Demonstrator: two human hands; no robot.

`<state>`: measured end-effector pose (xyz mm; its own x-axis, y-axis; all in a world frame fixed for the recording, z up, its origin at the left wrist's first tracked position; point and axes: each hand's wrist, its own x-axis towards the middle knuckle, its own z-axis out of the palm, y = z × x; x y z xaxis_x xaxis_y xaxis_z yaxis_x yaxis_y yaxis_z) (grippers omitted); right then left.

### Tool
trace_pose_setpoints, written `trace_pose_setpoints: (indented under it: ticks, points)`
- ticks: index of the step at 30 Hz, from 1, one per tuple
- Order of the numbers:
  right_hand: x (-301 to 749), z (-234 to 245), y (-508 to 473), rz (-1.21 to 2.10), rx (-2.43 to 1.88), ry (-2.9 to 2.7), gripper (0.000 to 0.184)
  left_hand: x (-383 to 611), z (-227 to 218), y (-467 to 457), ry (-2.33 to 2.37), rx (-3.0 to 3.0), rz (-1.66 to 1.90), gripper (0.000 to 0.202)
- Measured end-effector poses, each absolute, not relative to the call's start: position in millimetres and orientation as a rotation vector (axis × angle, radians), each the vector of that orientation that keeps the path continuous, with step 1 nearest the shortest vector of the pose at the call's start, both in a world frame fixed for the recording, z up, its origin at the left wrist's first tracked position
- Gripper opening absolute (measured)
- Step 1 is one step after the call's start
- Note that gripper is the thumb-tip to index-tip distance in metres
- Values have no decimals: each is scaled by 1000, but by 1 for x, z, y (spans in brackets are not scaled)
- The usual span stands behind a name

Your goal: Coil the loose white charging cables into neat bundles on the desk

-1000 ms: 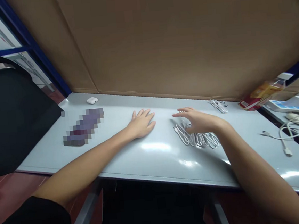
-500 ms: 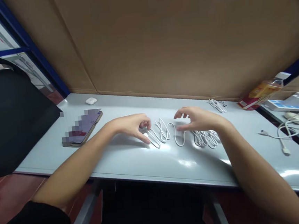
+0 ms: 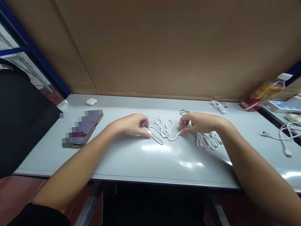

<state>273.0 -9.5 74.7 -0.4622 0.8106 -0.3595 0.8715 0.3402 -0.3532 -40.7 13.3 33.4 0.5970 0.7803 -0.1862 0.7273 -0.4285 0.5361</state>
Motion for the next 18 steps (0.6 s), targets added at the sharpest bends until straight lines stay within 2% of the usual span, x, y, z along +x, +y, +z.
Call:
trace_pose_setpoints:
  ticks: [6,13,18]
  points:
    - [272,74,-7,-1172,1560,2591,25,-34,35,13,1156,2205,126,42]
    - [249,58,-6,-1990,1991,2542,41,-27,29,8,1184,2225,220,55]
    - [233,40,-8,-2212,1999,2381,38,-18,20,3,1240,2250,268,46]
